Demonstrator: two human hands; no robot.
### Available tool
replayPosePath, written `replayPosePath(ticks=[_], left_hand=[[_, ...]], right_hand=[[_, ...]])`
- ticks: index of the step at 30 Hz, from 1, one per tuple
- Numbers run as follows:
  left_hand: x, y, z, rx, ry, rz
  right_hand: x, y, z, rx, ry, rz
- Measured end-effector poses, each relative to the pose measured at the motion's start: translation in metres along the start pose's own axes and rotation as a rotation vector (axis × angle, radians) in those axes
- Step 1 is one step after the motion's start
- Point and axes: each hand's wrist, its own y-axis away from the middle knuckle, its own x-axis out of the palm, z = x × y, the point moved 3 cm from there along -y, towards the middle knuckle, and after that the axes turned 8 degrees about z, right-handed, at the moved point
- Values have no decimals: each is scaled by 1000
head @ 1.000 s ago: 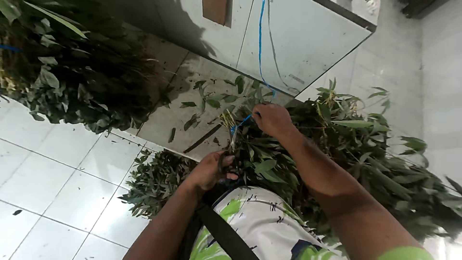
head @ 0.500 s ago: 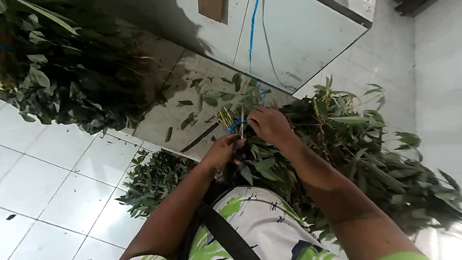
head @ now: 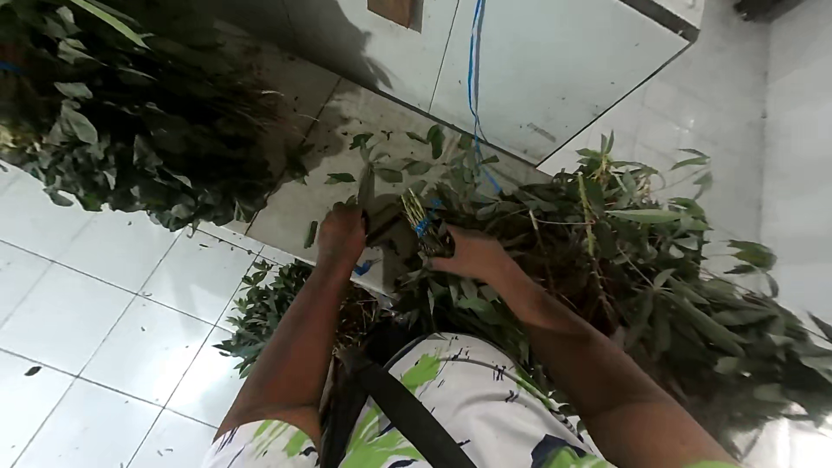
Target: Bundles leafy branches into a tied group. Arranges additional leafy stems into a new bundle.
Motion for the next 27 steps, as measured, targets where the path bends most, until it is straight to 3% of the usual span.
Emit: replayPosePath(ticks=[2,5,8,11,12,14,17,20,22,25,27], left_hand=[[-1,-4,-2,10,-31,28],[-10,17,-15,130,85,-159],[-13,57,-50,501,21,-358],[-10,78,-79,794,-105,-316],[-15,79,-79,833,-92,-340],[-30,79,-65,860,-18,-415],[-56,78,-28,719,83,-336],[-90,83,12,375,400,-242],[-132,94,38,154,691,-442],[-214,104,75,-72,822,-765],[-262,87,114,-93,635,-994]], right_hand=[[5,1,-1,-4,-9,47],[-4,12,-7,-24,-89,83],[-13,22,-9,-154,-140,132],[-27,41,-2,-267,-200,159],[-37,49,-2,-303,-217,121],[-69,67,-14,-407,-323,-118],[-126,92,-54,-463,-359,-645],[-149,96,-98,-540,-507,-870],[-144,97,-108,-561,-600,-812],[-126,102,-101,-485,-651,-635],[-112,99,-100,-461,-667,-534]])
